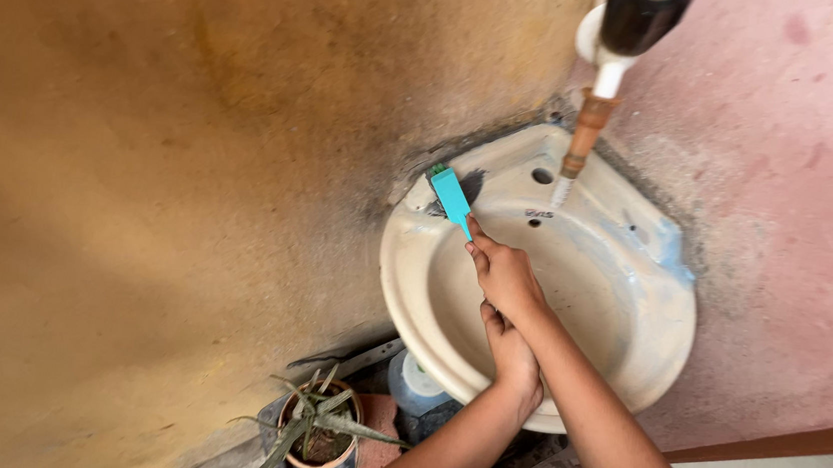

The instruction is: The person scrubs the interior basin and the outer edges of a corner sink using a blue-handled brush, moving the brush across the ceramic surface to clean it.

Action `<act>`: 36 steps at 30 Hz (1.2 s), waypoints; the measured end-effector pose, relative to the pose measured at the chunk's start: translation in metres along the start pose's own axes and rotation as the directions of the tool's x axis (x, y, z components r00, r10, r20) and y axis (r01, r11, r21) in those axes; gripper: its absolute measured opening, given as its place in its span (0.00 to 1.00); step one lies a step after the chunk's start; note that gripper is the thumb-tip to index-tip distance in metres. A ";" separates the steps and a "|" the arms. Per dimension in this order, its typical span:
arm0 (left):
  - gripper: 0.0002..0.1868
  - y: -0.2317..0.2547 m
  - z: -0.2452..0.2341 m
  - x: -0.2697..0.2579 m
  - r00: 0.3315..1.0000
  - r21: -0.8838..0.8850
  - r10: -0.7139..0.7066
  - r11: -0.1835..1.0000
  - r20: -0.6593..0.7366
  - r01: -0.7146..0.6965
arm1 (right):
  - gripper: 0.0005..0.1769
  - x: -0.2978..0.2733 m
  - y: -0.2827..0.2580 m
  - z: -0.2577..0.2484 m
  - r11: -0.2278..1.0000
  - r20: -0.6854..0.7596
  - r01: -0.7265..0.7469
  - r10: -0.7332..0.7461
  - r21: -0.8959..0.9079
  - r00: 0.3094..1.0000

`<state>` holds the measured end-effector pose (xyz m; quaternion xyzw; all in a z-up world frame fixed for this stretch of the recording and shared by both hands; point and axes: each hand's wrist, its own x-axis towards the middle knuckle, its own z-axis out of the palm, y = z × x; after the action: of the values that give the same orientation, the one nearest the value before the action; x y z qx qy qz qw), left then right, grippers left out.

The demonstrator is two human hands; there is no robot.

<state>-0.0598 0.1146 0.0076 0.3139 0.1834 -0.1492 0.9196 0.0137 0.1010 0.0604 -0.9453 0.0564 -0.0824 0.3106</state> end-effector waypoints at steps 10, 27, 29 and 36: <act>0.24 0.018 -0.013 0.024 0.970 0.196 -0.142 0.975 0.197 0.103 | 0.28 0.012 -0.030 -0.014 0.882 0.193 -0.017 0.122 -0.470 0.974; 0.44 0.062 -0.063 -0.043 0.638 0.542 0.382 0.336 0.669 -0.770 | 0.38 0.014 -0.048 -0.026 0.808 0.361 0.113 0.129 -0.579 0.923; 0.39 0.062 -0.065 -0.047 0.619 0.555 0.366 0.273 0.695 -0.786 | 0.44 0.007 -0.045 -0.030 0.824 0.400 0.012 0.263 -0.567 0.878; 0.24 0.064 -0.064 -0.057 0.347 0.396 0.436 -0.023 0.830 -0.918 | 0.28 0.015 -0.047 -0.049 0.782 0.249 -0.006 0.205 -0.623 0.947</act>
<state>-0.1005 0.2126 0.0189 0.7188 -0.3397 0.2104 0.5690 0.0218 0.1080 0.1289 -0.9909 0.0852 0.1041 -0.0047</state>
